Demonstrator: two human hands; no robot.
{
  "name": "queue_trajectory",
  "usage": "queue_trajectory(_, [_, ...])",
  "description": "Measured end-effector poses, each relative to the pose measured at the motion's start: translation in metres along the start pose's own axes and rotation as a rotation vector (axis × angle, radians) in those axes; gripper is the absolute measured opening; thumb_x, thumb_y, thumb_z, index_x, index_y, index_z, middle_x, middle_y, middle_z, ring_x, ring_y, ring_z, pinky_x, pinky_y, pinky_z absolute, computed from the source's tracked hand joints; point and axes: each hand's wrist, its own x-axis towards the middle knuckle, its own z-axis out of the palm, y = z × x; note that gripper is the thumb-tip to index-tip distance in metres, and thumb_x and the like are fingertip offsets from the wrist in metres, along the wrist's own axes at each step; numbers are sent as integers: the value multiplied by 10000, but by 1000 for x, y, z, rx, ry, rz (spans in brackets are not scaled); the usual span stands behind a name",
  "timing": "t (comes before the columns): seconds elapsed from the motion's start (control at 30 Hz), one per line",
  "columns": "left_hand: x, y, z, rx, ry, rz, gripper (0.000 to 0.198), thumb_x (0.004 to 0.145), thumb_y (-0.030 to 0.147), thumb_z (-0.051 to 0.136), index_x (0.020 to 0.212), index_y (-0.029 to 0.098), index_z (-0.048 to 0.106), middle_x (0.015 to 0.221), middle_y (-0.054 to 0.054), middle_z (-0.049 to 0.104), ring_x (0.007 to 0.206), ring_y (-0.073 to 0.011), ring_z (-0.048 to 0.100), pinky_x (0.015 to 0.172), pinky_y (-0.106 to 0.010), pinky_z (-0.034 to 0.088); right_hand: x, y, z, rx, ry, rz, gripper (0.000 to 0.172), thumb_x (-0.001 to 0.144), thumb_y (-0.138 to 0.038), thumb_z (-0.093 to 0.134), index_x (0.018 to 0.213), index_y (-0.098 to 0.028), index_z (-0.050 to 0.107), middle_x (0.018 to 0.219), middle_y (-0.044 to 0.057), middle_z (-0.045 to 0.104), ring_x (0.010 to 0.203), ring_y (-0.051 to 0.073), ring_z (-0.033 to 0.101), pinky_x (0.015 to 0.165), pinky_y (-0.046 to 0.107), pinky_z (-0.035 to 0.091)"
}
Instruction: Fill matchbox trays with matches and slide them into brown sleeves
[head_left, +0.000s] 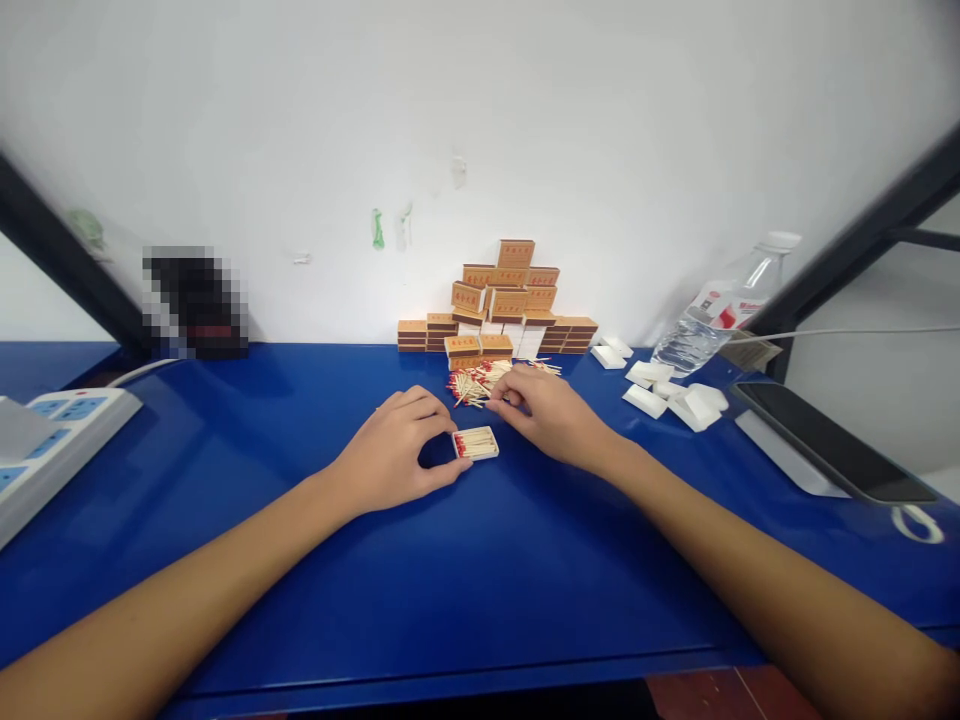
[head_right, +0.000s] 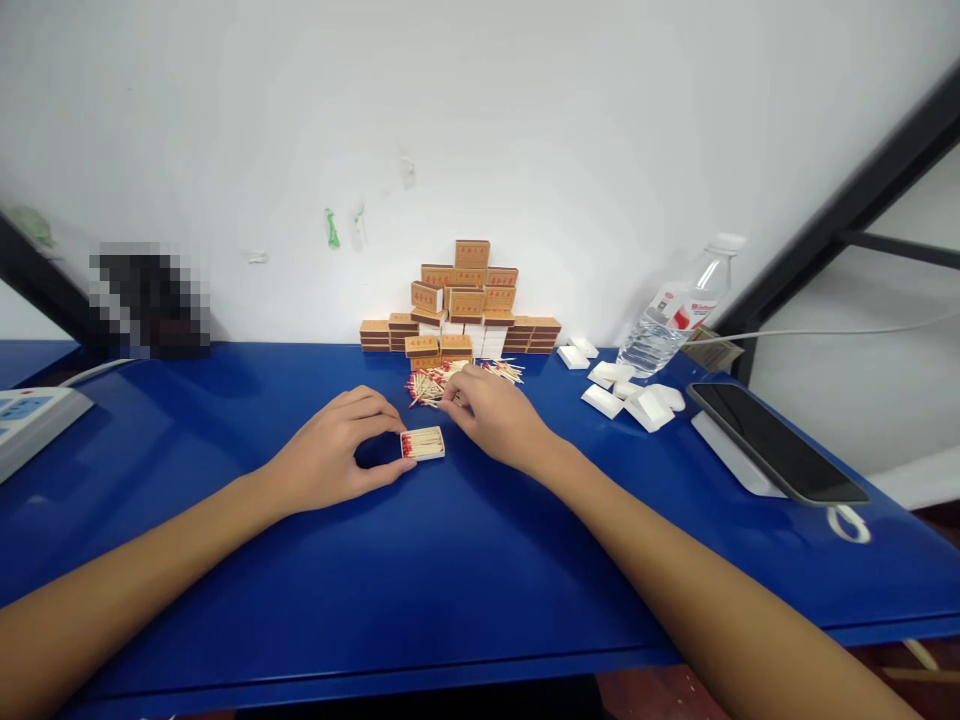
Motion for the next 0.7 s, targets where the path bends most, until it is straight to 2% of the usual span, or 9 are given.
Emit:
queue_trajectory(0.13, [0,-1,2,-7,10,-12,262,926,440,723,1019,197,746,1030,-68,719,1015,-253,618,911,-430,501,-10,-8,-15,120,-129,-123,135,1002,-277,638,900,-200,682,802,2,556,728,154,492,686,285,371])
queue_trajectory(0.2, [-1,1,2,-16,9,-13,256,927,438,721,1020,200,742,1033,-64,717,1021,-251,617,906,-426,499,-14,-12,-17,156,-196,-144,126,997,-296,647,925,-207,701,804,1,565,722,150,496,675,284,377])
queue_trajectory(0.27, [-1,2,2,-20,1,-12,255,931,442,714,1014,202,739,1035,-64,716,1028,-253,615,899,-428,496,-16,-13,-16,164,-209,-142,119,986,-313,661,938,-214,707,808,1,577,720,148,502,669,286,381])
queue_trajectory(0.37, [-2,6,1,-17,-14,-1,263,931,455,714,1000,202,737,1036,-64,715,1034,-260,614,894,-438,490,-14,-10,-16,138,-145,-110,144,985,-321,653,899,-213,694,771,-7,564,702,148,499,667,293,376])
queue_trajectory(0.5, [-2,13,0,-42,9,70,242,931,431,718,1017,206,730,1053,-72,715,1028,-258,620,891,-430,495,-9,4,-17,7,10,41,185,983,-307,619,840,-203,670,737,0,572,675,157,498,647,307,349])
queue_trajectory(0.6, [-2,15,0,-56,30,121,236,933,416,715,1040,205,728,1059,-74,718,1026,-253,622,899,-424,501,-6,15,-14,-74,24,136,220,957,-367,650,814,-204,684,746,12,595,674,164,515,632,308,338])
queue_trajectory(0.7, [-1,12,1,-33,21,80,243,933,431,714,1026,207,733,1048,-74,719,1035,-261,623,897,-436,495,-4,19,-6,-120,19,149,242,919,-422,701,817,-203,689,767,17,611,696,172,538,646,310,353])
